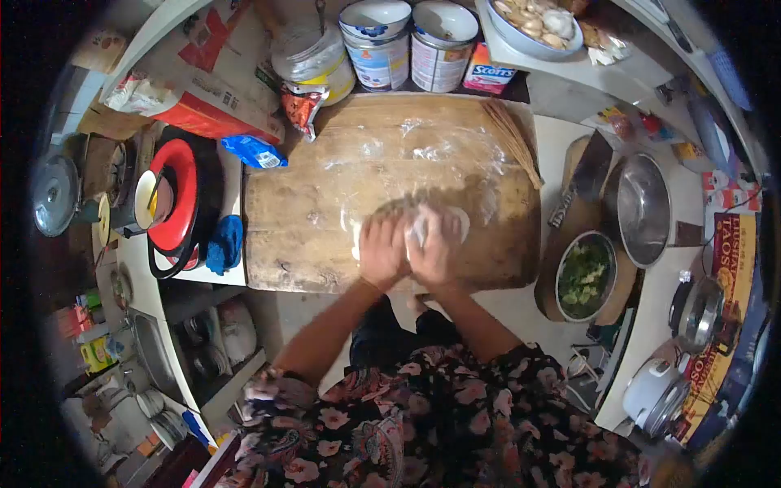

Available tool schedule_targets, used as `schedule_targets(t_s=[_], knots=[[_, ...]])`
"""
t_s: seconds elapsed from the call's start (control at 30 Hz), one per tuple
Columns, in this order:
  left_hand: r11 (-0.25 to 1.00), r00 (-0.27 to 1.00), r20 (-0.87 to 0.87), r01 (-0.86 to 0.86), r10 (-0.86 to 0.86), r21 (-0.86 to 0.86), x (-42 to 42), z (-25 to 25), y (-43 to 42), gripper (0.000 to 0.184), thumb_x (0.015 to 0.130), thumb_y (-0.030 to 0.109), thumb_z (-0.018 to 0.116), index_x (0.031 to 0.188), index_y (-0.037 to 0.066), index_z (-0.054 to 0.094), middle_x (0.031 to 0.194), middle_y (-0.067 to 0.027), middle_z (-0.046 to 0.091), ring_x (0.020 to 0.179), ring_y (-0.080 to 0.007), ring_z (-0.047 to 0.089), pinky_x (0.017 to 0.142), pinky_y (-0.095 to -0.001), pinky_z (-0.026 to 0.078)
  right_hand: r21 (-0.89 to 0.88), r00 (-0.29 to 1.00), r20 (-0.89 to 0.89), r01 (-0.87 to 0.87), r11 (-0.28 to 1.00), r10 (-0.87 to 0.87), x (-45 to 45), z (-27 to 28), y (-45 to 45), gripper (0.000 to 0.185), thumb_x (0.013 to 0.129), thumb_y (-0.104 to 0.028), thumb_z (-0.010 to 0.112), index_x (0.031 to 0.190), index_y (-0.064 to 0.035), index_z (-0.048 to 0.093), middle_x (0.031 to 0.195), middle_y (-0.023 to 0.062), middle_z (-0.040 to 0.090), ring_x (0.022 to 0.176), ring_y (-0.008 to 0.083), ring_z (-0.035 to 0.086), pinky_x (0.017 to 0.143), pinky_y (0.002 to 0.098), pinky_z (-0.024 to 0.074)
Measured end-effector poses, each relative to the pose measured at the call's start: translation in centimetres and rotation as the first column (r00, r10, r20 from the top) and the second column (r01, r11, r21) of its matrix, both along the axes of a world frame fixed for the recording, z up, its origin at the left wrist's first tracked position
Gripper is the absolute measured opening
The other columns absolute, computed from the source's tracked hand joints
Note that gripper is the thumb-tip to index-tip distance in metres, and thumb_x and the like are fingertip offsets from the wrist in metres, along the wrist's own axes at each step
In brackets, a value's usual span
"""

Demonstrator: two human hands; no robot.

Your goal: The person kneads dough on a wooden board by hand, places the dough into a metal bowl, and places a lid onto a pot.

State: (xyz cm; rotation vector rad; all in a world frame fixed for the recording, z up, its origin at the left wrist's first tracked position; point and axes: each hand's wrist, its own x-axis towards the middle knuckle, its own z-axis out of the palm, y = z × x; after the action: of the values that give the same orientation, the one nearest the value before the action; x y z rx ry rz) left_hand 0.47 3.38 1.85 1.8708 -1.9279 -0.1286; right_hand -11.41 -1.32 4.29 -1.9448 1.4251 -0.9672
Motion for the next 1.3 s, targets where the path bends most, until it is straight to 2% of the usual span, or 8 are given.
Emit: schedule_targets(t_s=[0.23,0.5,0.63,0.8,0.9,0.97,1.13,1.3], knots=[[0.992,0.995,0.048,-0.080,0.085,-0.096,-1.4,-3.6,0.5,0.052,0.077,0.026,0.057,0.127,0.013,0.051,0.132,-0.0113,0.048,0.121,-0.0293,0.046,0.105,-0.0519,0.026,-0.143,0.945,-0.306,-0.168,0.975,0.118,-0.5,-4.7,-0.4,0.049,0.080,-0.047,0.051,0.111,-0.0095,0.058,0.128,0.0121,0.051,0.120,0.0348,0.045,0.099,0.0621,0.0240],[0.996,0.998,-0.039,-0.054,0.052,-0.068,4.7,-3.1,-10.7,0.064,0.071,0.041,0.061,0.123,0.004,0.051,0.113,-0.0160,0.056,0.102,-0.0337,0.053,0.093,-0.0461,0.038,-0.194,0.944,-0.311,-0.176,0.965,0.110,5.1,-4.5,-11.9,0.040,0.079,-0.043,0.058,0.098,-0.0085,0.062,0.101,0.0130,0.060,0.096,0.0316,0.055,0.088,0.0465,0.0371],[0.986,0.999,0.015,-0.050,0.048,0.162,6.8,-4.3,-13.9,0.074,0.066,0.044,0.065,0.126,0.003,0.050,0.115,-0.0166,0.055,0.105,-0.0324,0.053,0.092,-0.0462,0.040,-0.213,0.898,-0.441,-0.086,0.973,-0.017,7.6,-6.4,-15.2,0.039,0.077,-0.043,0.060,0.092,-0.0072,0.064,0.088,0.0111,0.061,0.087,0.0317,0.057,0.079,0.0479,0.0429],[0.977,0.990,0.138,-0.040,0.010,0.212,6.8,-1.9,-13.6,0.095,0.065,0.055,0.068,0.138,0.005,0.035,0.128,-0.0173,0.048,0.117,-0.0333,0.048,0.100,-0.0478,0.034,-0.139,0.952,-0.224,-0.242,0.960,0.208,5.2,-4.3,-13.7,0.034,0.078,-0.039,0.063,0.082,-0.0062,0.065,0.077,0.0106,0.059,0.078,0.0329,0.058,0.077,0.0453,0.0449],[0.723,0.888,-0.337,0.453,-0.313,0.521,9.1,2.6,-12.8,0.109,0.062,0.067,0.068,0.140,0.001,0.028,0.107,-0.0232,0.061,0.103,-0.0387,0.057,0.092,-0.0438,0.043,-0.073,0.934,-0.054,-0.356,0.932,0.353,2.1,-1.7,-10.4,0.021,0.080,-0.028,0.063,0.077,-0.0068,0.065,0.074,0.0105,0.058,0.077,0.0334,0.057,0.080,0.0462,0.0430],[0.878,0.924,-0.165,0.379,-0.344,0.292,8.5,-0.5,-9.1,0.104,0.059,0.071,0.067,0.129,-0.001,0.042,0.099,-0.0235,0.062,0.092,-0.0376,0.061,0.080,-0.0432,0.048,-0.058,0.935,-0.053,-0.355,0.933,0.352,0.2,-0.1,-6.9,0.020,0.080,-0.026,0.063,0.076,-0.0069,0.065,0.072,0.0104,0.057,0.079,0.0333,0.056,0.080,0.0476,0.0419],[0.997,0.996,0.054,0.062,-0.064,0.044,1.2,1.0,-1.5,0.076,0.068,0.052,0.065,0.124,0.004,0.049,0.119,-0.0145,0.055,0.107,-0.0326,0.053,0.091,-0.0439,0.042,-0.037,0.979,-0.161,-0.133,0.990,0.125,-0.4,0.4,-2.4,0.032,0.075,-0.028,0.064,0.100,-0.0078,0.063,0.109,0.0133,0.059,0.102,0.0343,0.053,0.094,0.0499,0.0369],[0.996,0.996,-0.009,-0.092,0.092,0.007,-1.7,-1.8,1.7,0.059,0.073,0.021,0.061,0.130,0.011,0.048,0.131,-0.0126,0.048,0.123,-0.0313,0.043,0.104,-0.0486,0.029,-0.203,0.967,-0.214,-0.184,0.962,0.140,-1.7,-3.2,0.2,0.049,0.076,-0.036,0.057,0.114,-0.0057,0.057,0.126,0.0134,0.051,0.119,0.0360,0.045,0.101,0.0552,0.0273]])
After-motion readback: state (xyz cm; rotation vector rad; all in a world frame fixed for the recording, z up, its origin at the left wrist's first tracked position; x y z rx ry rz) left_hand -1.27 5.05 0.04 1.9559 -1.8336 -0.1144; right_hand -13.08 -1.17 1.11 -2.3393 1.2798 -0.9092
